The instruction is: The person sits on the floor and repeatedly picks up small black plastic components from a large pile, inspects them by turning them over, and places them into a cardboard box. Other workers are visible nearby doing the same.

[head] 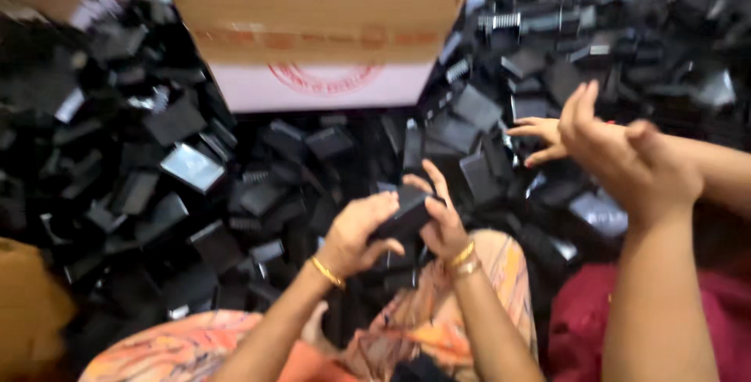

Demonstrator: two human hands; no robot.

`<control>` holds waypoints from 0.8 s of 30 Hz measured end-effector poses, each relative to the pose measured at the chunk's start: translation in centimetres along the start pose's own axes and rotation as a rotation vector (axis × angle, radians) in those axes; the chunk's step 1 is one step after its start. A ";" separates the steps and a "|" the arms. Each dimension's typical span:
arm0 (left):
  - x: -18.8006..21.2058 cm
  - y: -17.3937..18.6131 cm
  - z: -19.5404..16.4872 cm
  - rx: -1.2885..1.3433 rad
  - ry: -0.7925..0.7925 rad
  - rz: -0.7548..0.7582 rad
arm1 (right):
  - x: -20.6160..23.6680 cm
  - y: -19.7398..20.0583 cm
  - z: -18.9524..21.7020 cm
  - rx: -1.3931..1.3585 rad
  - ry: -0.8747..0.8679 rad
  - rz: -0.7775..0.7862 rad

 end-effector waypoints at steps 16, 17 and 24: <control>1.0 3.4 4.5 0.434 0.532 0.110 | 0.7 1.5 0.5 0.652 -0.333 0.326; 1.2 3.6 4.6 0.383 0.497 0.094 | 0.5 1.9 0.4 0.706 -0.294 0.255; 3.1 1.2 4.6 0.336 0.601 0.107 | -0.1 1.8 -0.5 1.198 0.120 0.243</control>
Point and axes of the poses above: each hand's wrist, its own x-axis away from the middle knuckle, its own y-axis out of the back of the hand, z = x × y, the point moved 4 cm from there along -x, towards the middle knuckle, and after that the axes turned 7 degrees about -x, right-handed, at the moved point
